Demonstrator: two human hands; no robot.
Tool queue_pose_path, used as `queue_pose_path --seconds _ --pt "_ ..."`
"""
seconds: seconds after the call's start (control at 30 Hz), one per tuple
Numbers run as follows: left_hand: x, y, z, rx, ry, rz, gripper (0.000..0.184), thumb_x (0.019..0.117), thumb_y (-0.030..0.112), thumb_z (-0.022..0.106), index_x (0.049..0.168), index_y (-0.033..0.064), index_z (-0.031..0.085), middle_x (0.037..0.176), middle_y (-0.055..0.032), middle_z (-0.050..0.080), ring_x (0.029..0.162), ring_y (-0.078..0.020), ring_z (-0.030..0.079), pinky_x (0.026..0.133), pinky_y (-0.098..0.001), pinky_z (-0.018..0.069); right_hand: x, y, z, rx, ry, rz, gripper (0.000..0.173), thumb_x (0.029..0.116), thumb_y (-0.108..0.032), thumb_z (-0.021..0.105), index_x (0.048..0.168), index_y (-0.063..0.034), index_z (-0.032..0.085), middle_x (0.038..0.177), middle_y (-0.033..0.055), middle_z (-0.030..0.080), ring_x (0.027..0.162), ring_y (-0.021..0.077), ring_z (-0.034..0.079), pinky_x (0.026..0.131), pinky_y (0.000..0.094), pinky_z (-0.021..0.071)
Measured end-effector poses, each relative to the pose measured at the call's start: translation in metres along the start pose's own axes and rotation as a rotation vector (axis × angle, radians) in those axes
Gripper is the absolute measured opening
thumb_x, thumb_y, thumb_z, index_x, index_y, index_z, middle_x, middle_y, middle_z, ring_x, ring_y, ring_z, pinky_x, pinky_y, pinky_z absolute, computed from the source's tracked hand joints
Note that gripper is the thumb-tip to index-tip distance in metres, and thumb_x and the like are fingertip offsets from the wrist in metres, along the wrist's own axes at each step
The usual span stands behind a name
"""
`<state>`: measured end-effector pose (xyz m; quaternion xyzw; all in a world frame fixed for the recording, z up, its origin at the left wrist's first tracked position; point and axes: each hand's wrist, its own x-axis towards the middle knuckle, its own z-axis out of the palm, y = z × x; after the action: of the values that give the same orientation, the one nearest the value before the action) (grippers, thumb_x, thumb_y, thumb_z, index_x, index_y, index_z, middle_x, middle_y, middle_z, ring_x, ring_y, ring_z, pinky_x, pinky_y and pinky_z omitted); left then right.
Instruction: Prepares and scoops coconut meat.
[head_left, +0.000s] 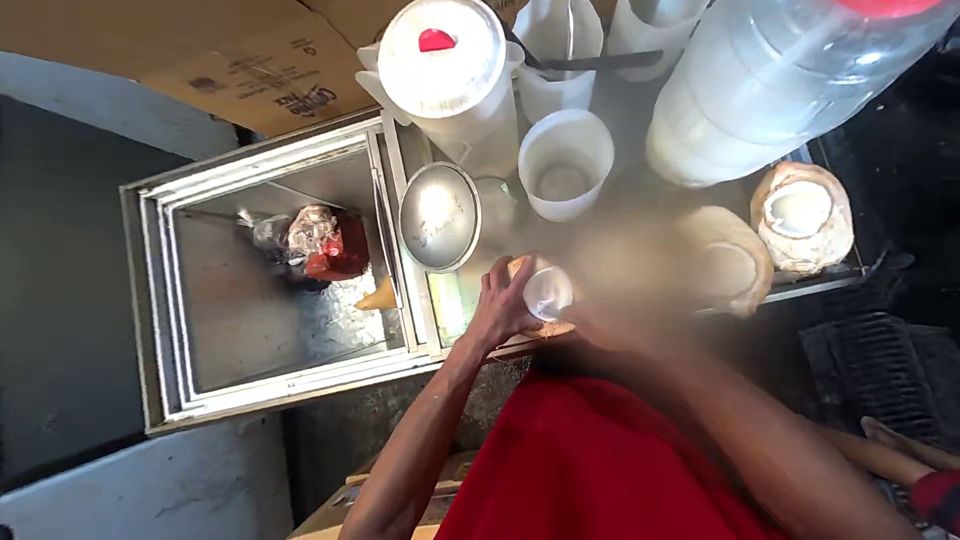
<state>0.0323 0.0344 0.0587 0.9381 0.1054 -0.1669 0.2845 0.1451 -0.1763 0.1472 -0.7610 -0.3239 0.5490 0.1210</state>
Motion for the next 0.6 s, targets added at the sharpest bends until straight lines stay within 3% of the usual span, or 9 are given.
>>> queue_pose_path --seconds 0.03,0.1,0.13,0.17,0.23,0.3,0.4,0.5,0.6 --pt "0.002 -0.001 0.0 0.0 0.002 0.006 0.128 0.0583 0.056 0.094 0.163 0.0371 0.023 0.164 -0.0203 0.022 0.14 -0.0472 0.036 0.106 -0.0629 0.0437 0.004 0.001 -0.001 0.098 0.054 0.042 0.04 0.1066 -0.019 0.045 0.145 -0.0131 0.057 0.126 0.0204 0.066 0.111 0.0356 0.067 0.094 0.0572 0.0536" --pt "0.002 -0.001 0.002 0.012 0.012 -0.005 0.129 0.0592 0.059 0.092 0.163 0.036 0.02 0.164 -0.021 0.022 0.139 -0.0474 0.037 0.105 -0.0631 0.0437 0.02 -0.004 0.013 0.369 0.18 0.122 0.041 0.1091 -0.024 0.041 0.147 -0.0117 0.052 0.102 0.0155 0.068 0.073 0.0236 0.068 0.067 0.0414 0.0585" --pt "0.002 0.001 0.002 0.025 0.013 -0.015 0.128 0.0598 0.06 0.091 0.164 0.0364 0.02 0.164 -0.0213 0.021 0.139 -0.0475 0.037 0.104 -0.0629 0.0445 0.026 -0.011 0.022 0.471 0.19 0.147 0.043 0.1096 -0.026 0.041 0.15 -0.0135 0.049 0.096 0.0147 0.067 0.064 0.0216 0.065 0.059 0.0387 0.0575" --pt "0.002 0.002 0.002 0.035 0.009 -0.021 0.128 0.0603 0.062 0.09 0.164 0.0371 0.019 0.163 -0.0218 0.021 0.139 -0.0477 0.037 0.103 -0.0626 0.0453 0.029 -0.017 0.032 0.476 0.187 0.143 0.045 0.1094 -0.026 0.041 0.152 -0.0135 0.047 0.094 0.0151 0.066 0.065 0.0227 0.065 0.061 0.0402 0.057" --pt "0.004 0.0 0.0 0.037 -0.008 0.014 0.127 0.0597 0.058 0.092 0.163 0.0383 0.021 0.162 -0.0225 0.022 0.139 -0.048 0.036 0.103 -0.0622 0.0455 0.022 -0.021 0.044 0.255 0.132 0.061 0.042 0.108 -0.02 0.043 0.149 -0.0091 0.049 0.112 0.0196 0.068 0.098 0.0328 0.07 0.086 0.052 0.0569" --pt "0.005 -0.004 -0.003 0.042 -0.019 0.092 0.125 0.0589 0.054 0.094 0.162 0.0396 0.025 0.163 -0.0216 0.023 0.141 -0.0472 0.035 0.104 -0.0617 0.0456 0.006 -0.01 0.041 0.035 0.075 -0.021 0.037 0.1049 -0.017 0.047 0.14 -0.0105 0.057 0.12 0.022 0.067 0.114 0.0417 0.065 0.092 0.0629 0.0524" --pt "0.008 -0.004 -0.003 0.058 -0.023 0.123 0.124 0.0592 0.057 0.093 0.161 0.0409 0.025 0.164 -0.0196 0.022 0.141 -0.0456 0.035 0.104 -0.0605 0.0463 -0.002 0.0 0.019 0.036 0.077 0.037 0.037 0.1057 -0.02 0.047 0.14 -0.015 0.061 0.126 0.02 0.067 0.117 0.0396 0.064 0.095 0.0634 0.0518" --pt "0.006 0.001 -0.004 0.063 -0.036 0.056 0.126 0.0606 0.058 0.092 0.162 0.0413 0.021 0.164 -0.0206 0.019 0.139 -0.0476 0.036 0.099 -0.0613 0.0488 0.02 -0.013 0.029 0.308 0.23 0.126 0.036 0.1087 -0.023 0.042 0.137 -0.0086 0.058 0.107 0.0193 0.068 0.085 0.0305 0.07 0.078 0.0492 0.0582" --pt "0.006 -0.002 -0.003 0.072 -0.015 0.088 0.125 0.0592 0.056 0.094 0.162 0.0392 0.024 0.163 -0.0209 0.023 0.137 -0.0478 0.039 0.099 -0.0622 0.0487 0.018 -0.021 0.053 0.172 0.18 0.057 0.037 0.104 -0.015 0.047 0.14 -0.009 0.056 0.118 0.0217 0.068 0.11 0.0386 0.067 0.092 0.0586 0.054"
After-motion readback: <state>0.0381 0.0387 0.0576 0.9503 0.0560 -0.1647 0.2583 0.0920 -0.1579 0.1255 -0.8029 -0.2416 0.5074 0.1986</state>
